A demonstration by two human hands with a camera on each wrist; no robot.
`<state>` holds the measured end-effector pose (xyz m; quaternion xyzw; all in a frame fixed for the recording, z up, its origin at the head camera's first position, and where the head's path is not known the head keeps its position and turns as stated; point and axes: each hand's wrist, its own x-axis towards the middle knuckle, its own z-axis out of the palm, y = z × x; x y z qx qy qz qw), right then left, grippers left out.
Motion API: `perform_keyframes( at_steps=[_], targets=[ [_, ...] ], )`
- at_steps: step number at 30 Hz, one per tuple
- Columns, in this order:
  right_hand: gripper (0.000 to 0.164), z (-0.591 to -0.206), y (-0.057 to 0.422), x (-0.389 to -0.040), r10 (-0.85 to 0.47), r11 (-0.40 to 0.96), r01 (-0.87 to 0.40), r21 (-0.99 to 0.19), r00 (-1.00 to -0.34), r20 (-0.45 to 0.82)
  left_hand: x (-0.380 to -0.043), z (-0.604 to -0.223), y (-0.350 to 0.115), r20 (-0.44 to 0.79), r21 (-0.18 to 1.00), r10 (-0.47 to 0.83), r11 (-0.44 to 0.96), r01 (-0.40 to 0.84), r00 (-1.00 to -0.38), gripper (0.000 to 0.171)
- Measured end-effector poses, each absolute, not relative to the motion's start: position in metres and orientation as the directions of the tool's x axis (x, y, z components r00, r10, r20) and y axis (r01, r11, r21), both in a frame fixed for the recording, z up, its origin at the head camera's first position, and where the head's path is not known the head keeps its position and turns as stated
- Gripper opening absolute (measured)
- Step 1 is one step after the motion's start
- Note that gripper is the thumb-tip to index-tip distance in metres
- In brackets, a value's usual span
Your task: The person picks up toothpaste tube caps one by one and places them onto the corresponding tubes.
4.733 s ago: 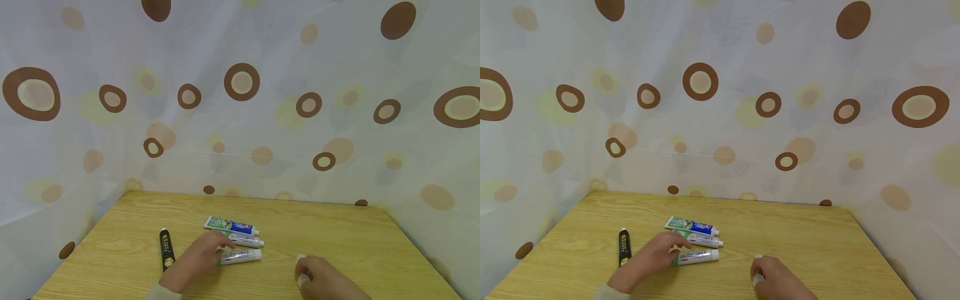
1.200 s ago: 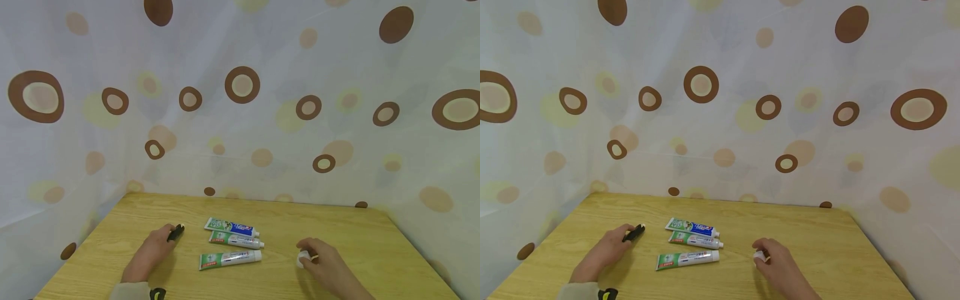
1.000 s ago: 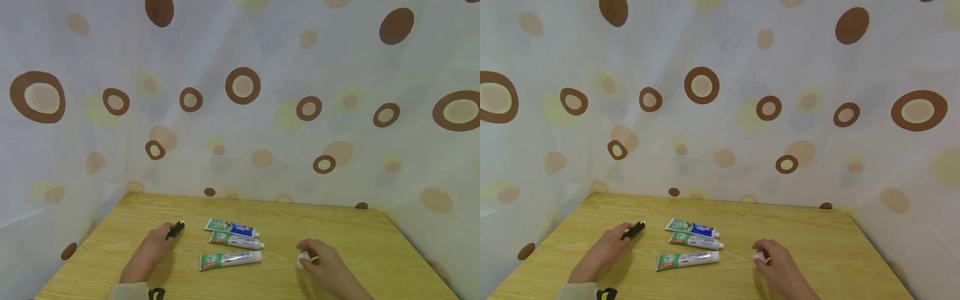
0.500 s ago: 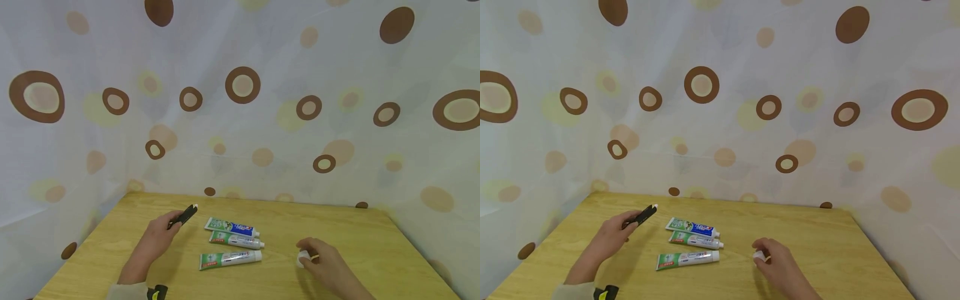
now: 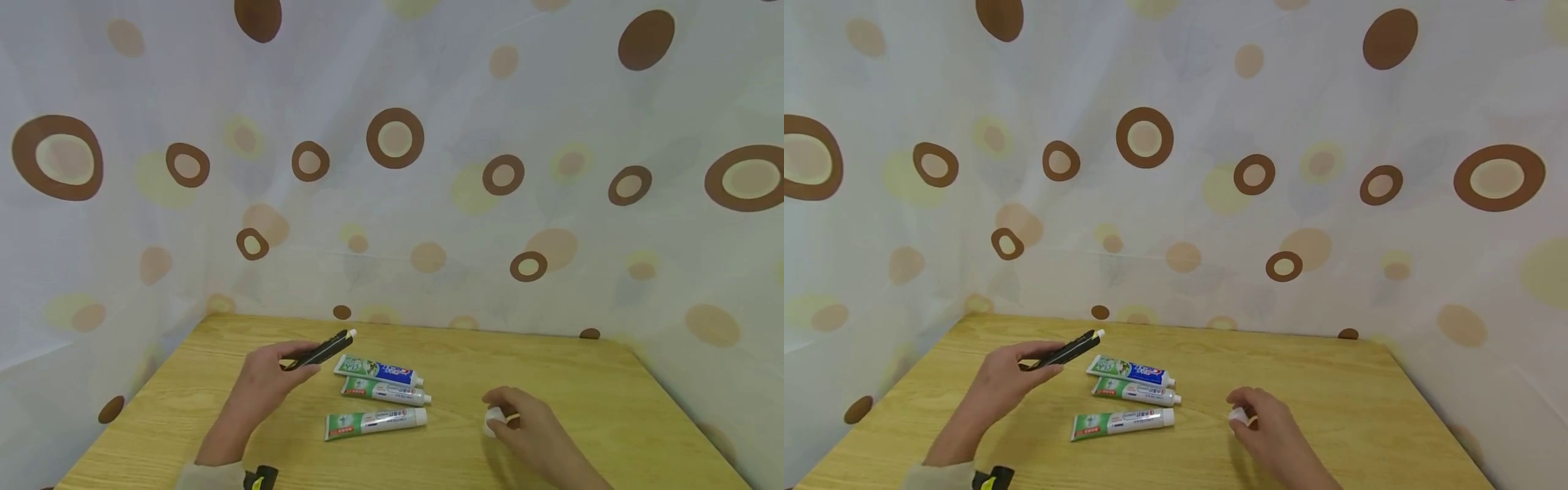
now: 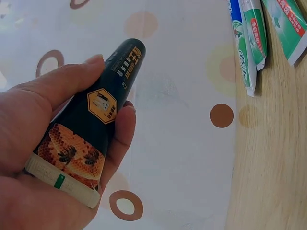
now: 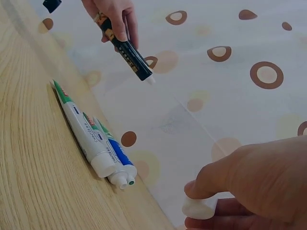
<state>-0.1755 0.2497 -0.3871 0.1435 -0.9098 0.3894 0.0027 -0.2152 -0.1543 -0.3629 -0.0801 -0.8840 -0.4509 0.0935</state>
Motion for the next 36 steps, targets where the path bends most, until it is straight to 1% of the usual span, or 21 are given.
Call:
perform_keyframes(
  at_steps=[5,9,15,20,23,28,34,36],
  targets=[
    [0.029,-0.386,0.250,-0.177,-0.278,0.649,-0.284,-0.706,-0.952,0.128,-0.213,-0.360,-0.148,0.233,0.820,0.113,0.512,0.257,-0.966,0.030],
    [0.029,-0.384,0.249,-0.177,-0.278,0.640,-0.287,-0.712,-0.951,0.133,-0.211,-0.359,-0.145,0.269,0.816,0.179,0.480,0.323,-0.946,0.029],
    [0.029,-0.382,0.248,-0.177,-0.262,0.623,-0.278,-0.731,-0.955,0.139,-0.209,-0.360,-0.142,0.354,0.769,0.284,0.454,0.450,-0.891,0.029],
    [0.024,-0.384,0.247,-0.176,-0.238,0.623,-0.271,-0.733,-0.959,0.152,-0.208,-0.360,-0.138,0.416,0.737,0.362,0.403,0.542,-0.834,0.031],
    [0.022,-0.384,0.247,-0.175,-0.229,0.608,-0.277,-0.744,-0.959,0.169,-0.207,-0.360,-0.136,0.453,0.711,0.418,0.363,0.602,-0.787,0.029],
    [0.024,-0.383,0.245,-0.173,-0.228,0.580,-0.323,-0.748,-0.946,0.231,-0.208,-0.363,-0.131,0.549,0.626,0.488,0.299,0.721,-0.679,0.025],
    [0.027,-0.381,0.241,-0.171,-0.208,0.571,-0.327,-0.753,-0.945,0.253,-0.208,-0.364,-0.126,0.663,0.502,0.518,0.227,0.835,-0.540,0.020],
    [0.029,-0.381,0.240,-0.170,-0.197,0.570,-0.307,-0.762,-0.952,0.236,-0.207,-0.364,-0.124,0.682,0.478,0.521,0.215,0.851,-0.514,0.020]
  ],
)
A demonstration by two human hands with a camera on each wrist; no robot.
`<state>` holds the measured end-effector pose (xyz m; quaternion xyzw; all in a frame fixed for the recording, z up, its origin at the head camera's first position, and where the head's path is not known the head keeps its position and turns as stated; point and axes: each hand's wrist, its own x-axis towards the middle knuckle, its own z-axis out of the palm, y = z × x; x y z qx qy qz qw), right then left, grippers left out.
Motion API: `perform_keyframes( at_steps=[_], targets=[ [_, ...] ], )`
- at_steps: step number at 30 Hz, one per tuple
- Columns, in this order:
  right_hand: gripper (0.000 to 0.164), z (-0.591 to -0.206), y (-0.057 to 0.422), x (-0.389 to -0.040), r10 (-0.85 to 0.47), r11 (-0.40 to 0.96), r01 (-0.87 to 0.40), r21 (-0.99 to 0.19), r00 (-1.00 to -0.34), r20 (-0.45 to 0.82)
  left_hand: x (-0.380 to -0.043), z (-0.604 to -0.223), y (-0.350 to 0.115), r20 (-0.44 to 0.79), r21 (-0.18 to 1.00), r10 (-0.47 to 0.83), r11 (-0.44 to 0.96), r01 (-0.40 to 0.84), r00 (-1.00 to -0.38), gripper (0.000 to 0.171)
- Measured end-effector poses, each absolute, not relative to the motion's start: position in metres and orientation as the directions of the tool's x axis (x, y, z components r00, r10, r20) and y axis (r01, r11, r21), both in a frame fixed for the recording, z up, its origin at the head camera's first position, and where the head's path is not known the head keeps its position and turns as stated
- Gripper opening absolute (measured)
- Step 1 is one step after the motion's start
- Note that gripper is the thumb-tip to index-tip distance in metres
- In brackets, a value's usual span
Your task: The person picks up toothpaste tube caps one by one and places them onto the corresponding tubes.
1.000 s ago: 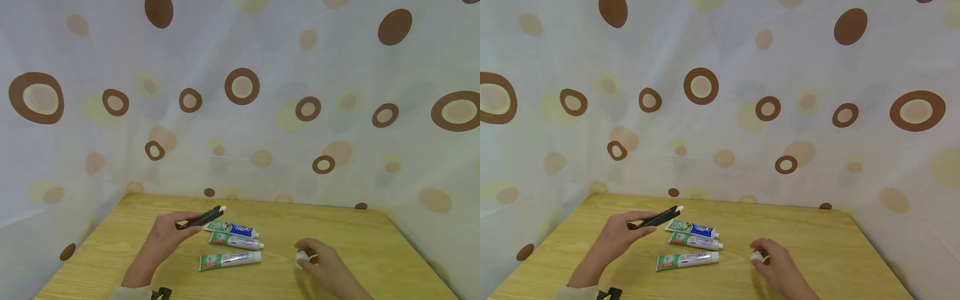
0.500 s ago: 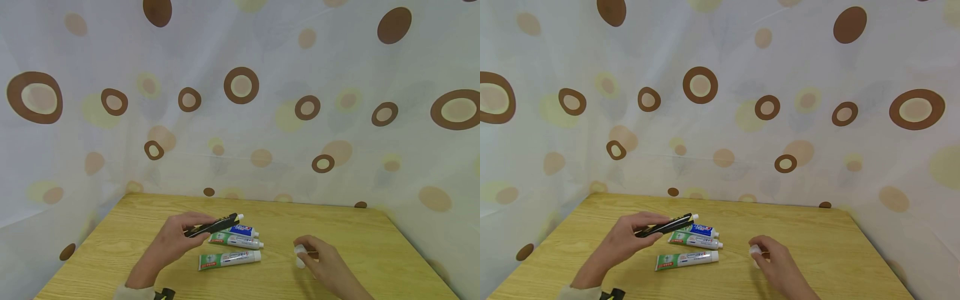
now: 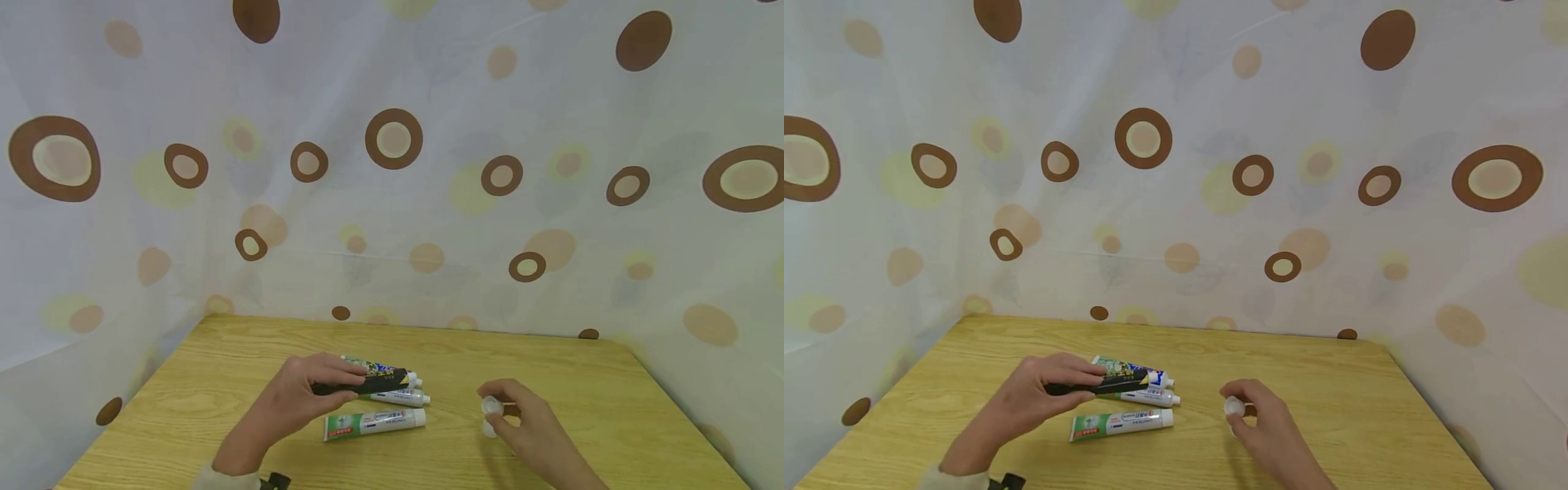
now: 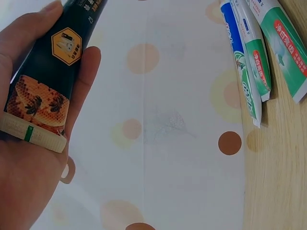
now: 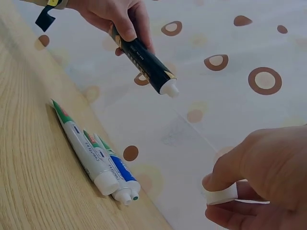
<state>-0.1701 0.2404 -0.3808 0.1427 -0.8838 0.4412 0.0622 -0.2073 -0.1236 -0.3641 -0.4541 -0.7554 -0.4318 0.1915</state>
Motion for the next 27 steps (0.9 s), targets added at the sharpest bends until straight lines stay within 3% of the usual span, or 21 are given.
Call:
perform_keyframes(
  at_steps=[11,21,27],
  targets=[
    [0.031,-0.376,0.233,-0.166,-0.130,0.438,-0.149,-0.886,-0.986,0.102,-0.206,-0.366,-0.117,0.681,0.466,0.532,0.216,0.858,-0.503,0.022],
    [0.030,-0.374,0.235,-0.167,-0.187,0.390,-0.171,-0.905,-0.977,0.104,-0.204,-0.366,-0.113,0.634,0.537,0.546,0.198,0.820,-0.548,0.025],
    [0.038,-0.375,0.236,-0.168,-0.195,0.382,-0.166,-0.909,-0.976,0.096,-0.204,-0.365,-0.111,0.612,0.544,0.560,0.215,0.811,-0.559,0.023]
  ],
)
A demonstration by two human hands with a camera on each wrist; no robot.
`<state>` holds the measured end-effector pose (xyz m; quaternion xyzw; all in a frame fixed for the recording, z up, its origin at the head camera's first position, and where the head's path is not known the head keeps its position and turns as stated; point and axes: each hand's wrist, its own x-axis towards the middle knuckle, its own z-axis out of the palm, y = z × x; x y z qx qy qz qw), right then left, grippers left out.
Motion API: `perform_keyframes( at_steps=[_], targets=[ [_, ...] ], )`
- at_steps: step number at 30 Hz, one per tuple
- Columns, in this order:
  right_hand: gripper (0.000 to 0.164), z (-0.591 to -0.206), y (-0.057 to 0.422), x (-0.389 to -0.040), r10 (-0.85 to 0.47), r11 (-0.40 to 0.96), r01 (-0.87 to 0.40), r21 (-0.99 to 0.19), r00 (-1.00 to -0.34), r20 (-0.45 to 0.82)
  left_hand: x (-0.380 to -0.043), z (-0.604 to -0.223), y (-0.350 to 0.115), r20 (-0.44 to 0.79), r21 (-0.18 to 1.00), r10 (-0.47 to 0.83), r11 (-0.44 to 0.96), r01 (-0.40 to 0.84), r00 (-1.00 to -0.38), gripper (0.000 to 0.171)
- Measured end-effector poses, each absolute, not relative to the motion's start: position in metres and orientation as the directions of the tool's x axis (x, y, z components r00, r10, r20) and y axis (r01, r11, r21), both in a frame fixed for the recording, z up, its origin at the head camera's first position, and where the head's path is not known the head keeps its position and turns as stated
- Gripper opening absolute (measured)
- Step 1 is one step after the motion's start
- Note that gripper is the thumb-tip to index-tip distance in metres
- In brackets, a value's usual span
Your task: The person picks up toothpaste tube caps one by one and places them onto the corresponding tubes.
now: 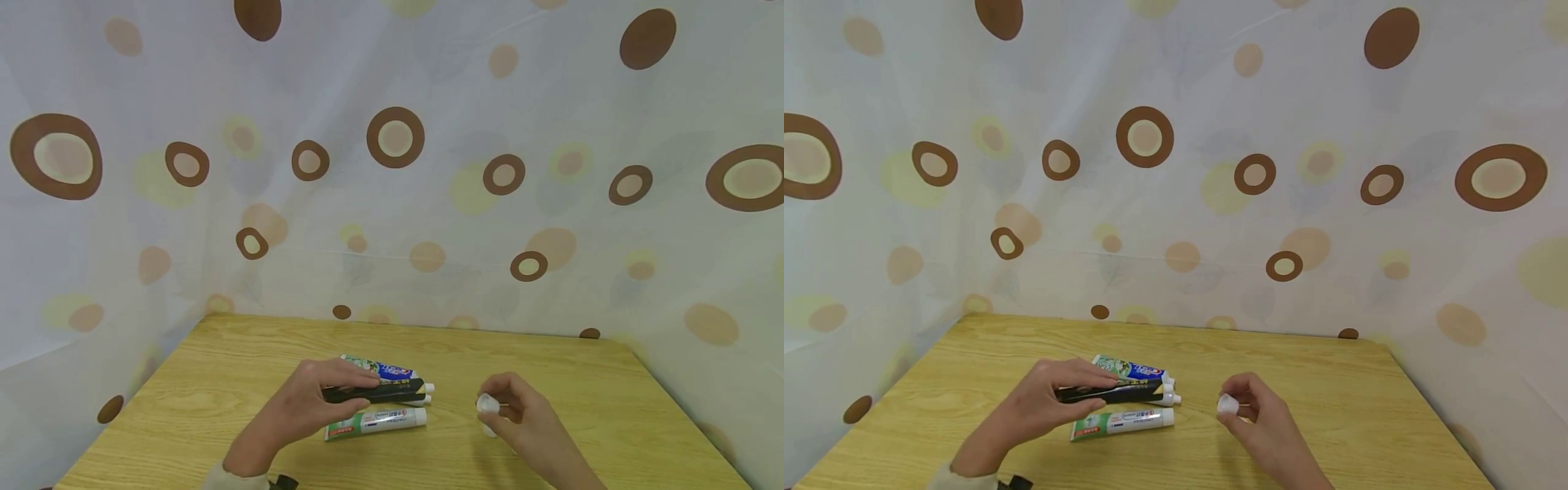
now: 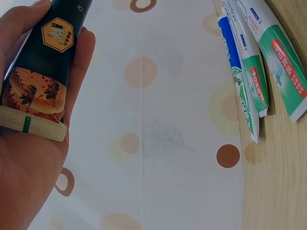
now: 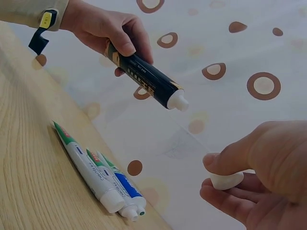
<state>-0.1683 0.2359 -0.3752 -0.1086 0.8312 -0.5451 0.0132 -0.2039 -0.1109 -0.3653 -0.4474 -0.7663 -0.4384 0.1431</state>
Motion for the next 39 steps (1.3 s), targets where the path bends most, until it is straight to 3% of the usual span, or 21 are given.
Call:
perform_keyframes(
  at_steps=[6,13,22,27,33,39],
  targets=[
    [0.041,-0.375,0.236,-0.169,-0.190,0.350,-0.113,-0.930,-0.981,0.048,-0.203,-0.364,-0.108,0.601,0.543,0.578,0.211,0.813,-0.551,0.023],
    [0.038,-0.376,0.236,-0.168,-0.216,0.357,-0.184,-0.916,-0.970,0.111,-0.203,-0.365,-0.102,0.648,0.475,0.611,0.142,0.868,-0.455,0.021],
    [0.039,-0.375,0.235,-0.166,-0.223,0.368,-0.219,-0.904,-0.964,0.143,-0.204,-0.367,-0.098,0.666,0.433,0.632,0.105,0.895,-0.396,0.019],
    [0.038,-0.376,0.231,-0.165,-0.234,0.326,-0.196,-0.925,-0.965,0.122,-0.204,-0.370,-0.094,0.642,0.521,0.624,0.070,0.851,-0.445,0.017],
    [0.038,-0.376,0.221,-0.160,-0.347,0.246,-0.197,-0.949,-0.932,0.104,-0.201,-0.372,-0.088,0.586,0.621,0.628,0.058,0.781,-0.512,0.020],
    [0.036,-0.371,0.217,-0.158,-0.352,0.240,-0.178,-0.955,-0.932,0.085,-0.200,-0.372,-0.086,0.601,0.574,0.623,0.099,0.813,-0.501,0.023]
  ],
)
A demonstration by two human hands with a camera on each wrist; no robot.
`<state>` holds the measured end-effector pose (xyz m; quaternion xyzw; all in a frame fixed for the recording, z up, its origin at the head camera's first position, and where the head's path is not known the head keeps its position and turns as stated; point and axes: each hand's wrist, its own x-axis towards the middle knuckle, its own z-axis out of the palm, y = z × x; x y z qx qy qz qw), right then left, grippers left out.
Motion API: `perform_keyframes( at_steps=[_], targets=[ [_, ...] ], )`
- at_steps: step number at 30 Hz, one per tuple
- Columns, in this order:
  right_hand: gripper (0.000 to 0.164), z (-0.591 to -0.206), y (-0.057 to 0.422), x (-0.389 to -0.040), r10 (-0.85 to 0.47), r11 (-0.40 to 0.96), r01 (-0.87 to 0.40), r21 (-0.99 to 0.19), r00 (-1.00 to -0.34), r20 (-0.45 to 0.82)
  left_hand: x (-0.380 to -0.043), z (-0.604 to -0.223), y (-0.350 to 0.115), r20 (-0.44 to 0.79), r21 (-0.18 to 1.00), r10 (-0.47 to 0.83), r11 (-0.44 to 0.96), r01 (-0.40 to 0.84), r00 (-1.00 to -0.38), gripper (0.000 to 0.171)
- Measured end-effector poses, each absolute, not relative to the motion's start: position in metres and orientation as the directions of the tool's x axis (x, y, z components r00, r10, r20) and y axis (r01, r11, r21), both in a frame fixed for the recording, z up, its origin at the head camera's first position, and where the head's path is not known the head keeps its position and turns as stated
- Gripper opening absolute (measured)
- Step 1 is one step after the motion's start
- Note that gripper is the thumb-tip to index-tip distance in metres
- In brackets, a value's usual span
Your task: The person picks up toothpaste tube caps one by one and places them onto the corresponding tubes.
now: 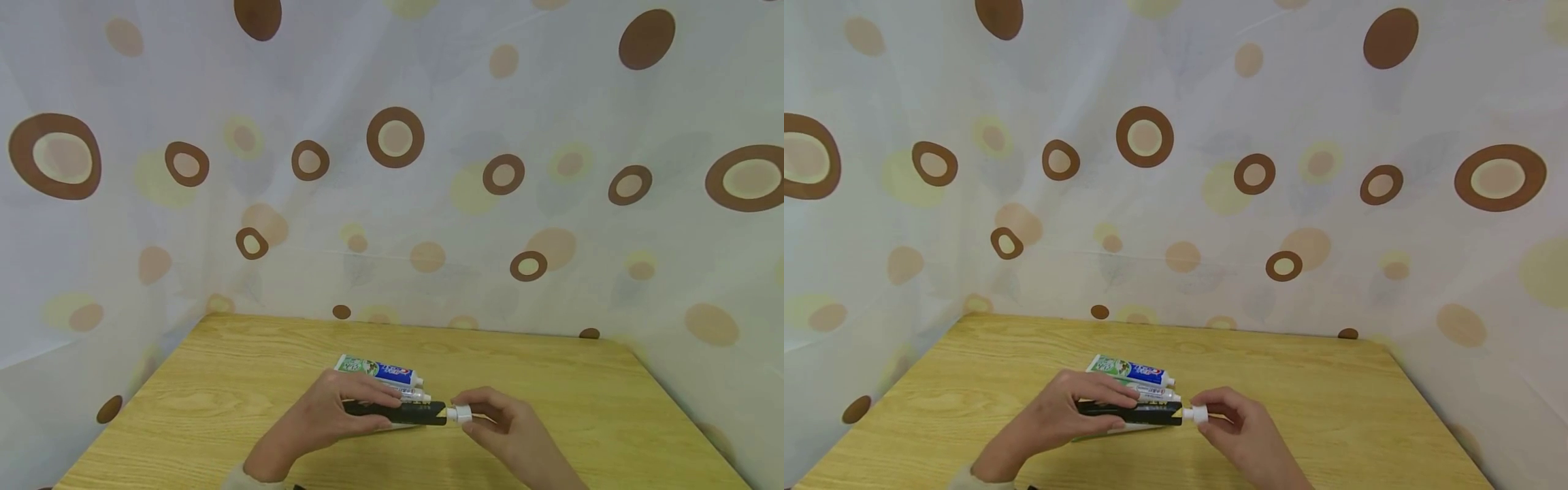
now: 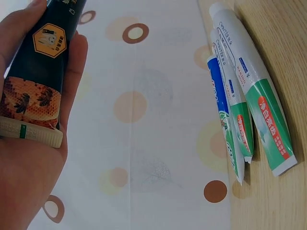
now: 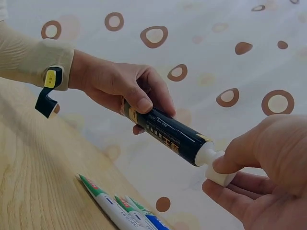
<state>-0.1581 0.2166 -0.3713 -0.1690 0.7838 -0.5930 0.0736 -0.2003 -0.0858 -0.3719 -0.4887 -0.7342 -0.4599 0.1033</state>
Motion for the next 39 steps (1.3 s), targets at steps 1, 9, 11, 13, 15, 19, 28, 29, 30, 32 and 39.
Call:
perform_keyframes(
  at_steps=[1,9,11,13,15,19,28,29,30,32,39],
  targets=[
    [0.036,-0.3709,0.2166,-0.1580,-0.354,0.235,-0.175,-0.956,-0.932,0.084,-0.2002,-0.3718,-0.0856,0.606,0.564,0.621,0.104,0.819,-0.497,0.024],
    [0.036,-0.3698,0.2162,-0.1565,-0.363,0.226,-0.189,-0.956,-0.927,0.098,-0.1997,-0.3725,-0.0842,0.629,0.531,0.612,0.111,0.840,-0.478,0.024],
    [0.036,-0.3693,0.2156,-0.1562,-0.356,0.235,-0.192,-0.953,-0.929,0.100,-0.1995,-0.3727,-0.0838,0.633,0.527,0.611,0.109,0.843,-0.475,0.023],
    [0.036,-0.3691,0.2150,-0.1558,-0.353,0.237,-0.203,-0.950,-0.929,0.110,-0.1992,-0.3726,-0.0835,0.635,0.524,0.609,0.111,0.844,-0.474,0.023],
    [0.037,-0.3693,0.2144,-0.1553,-0.355,0.231,-0.219,-0.948,-0.926,0.127,-0.1989,-0.3725,-0.0834,0.634,0.532,0.606,0.110,0.840,-0.481,0.023],
    [0.037,-0.3708,0.2130,-0.1554,-0.360,0.224,-0.259,-0.940,-0.918,0.167,-0.1984,-0.3725,-0.0833,0.635,0.538,0.600,0.109,0.836,-0.487,0.023],
    [0.036,-0.3708,0.2109,-0.1551,-0.327,0.282,-0.227,-0.932,-0.936,0.129,-0.1964,-0.3716,-0.0827,0.615,0.563,0.603,0.116,0.819,-0.508,0.023],
    [0.036,-0.3705,0.2106,-0.1548,-0.324,0.284,-0.221,-0.933,-0.938,0.124,-0.1964,-0.3715,-0.0827,0.615,0.561,0.604,0.117,0.819,-0.507,0.023],
    [0.035,-0.3701,0.2104,-0.1546,-0.318,0.287,-0.213,-0.934,-0.941,0.117,-0.1962,-0.3713,-0.0826,0.612,0.564,0.605,0.119,0.817,-0.510,0.023],
    [0.035,-0.3694,0.2099,-0.1542,-0.316,0.291,-0.211,-0.933,-0.942,0.114,-0.1962,-0.3707,-0.0827,0.608,0.565,0.608,0.121,0.816,-0.511,0.023],
    [0.035,-0.3687,0.2094,-0.1534,-0.305,0.308,-0.184,-0.934,-0.948,0.086,-0.1967,-0.3702,-0.0812,0.604,0.576,0.606,0.117,0.809,-0.518,0.023]
  ],
)
